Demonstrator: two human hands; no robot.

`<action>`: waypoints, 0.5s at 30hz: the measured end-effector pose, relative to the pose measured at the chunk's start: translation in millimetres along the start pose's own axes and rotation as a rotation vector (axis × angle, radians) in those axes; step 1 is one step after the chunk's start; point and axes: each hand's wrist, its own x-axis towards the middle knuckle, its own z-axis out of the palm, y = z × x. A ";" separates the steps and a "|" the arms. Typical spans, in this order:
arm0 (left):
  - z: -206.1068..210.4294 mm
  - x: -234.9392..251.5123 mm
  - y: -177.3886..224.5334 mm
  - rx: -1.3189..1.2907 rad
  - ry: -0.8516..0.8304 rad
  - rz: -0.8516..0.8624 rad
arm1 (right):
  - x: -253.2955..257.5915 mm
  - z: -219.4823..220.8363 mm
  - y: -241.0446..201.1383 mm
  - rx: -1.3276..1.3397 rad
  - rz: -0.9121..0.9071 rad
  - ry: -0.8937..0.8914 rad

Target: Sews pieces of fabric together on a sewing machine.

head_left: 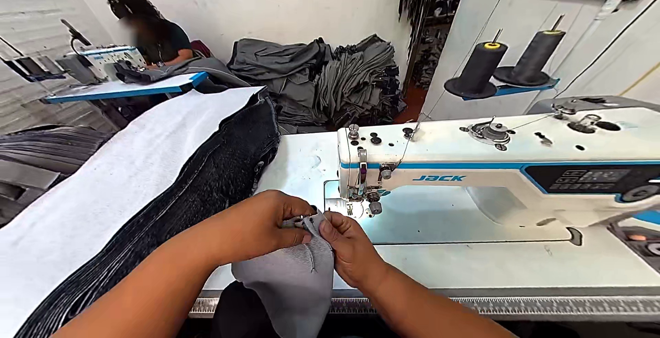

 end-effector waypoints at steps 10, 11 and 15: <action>21.5 8.7 -3.1 0.139 0.256 0.338 | -17.4 9.2 -18.7 -0.310 -0.296 0.057; 24.2 9.2 -1.5 0.197 0.280 0.382 | -17.4 7.1 -22.8 -0.347 -0.303 0.035; 37.9 9.7 5.7 0.271 0.422 0.429 | -17.5 1.4 -28.0 -0.540 -0.447 0.047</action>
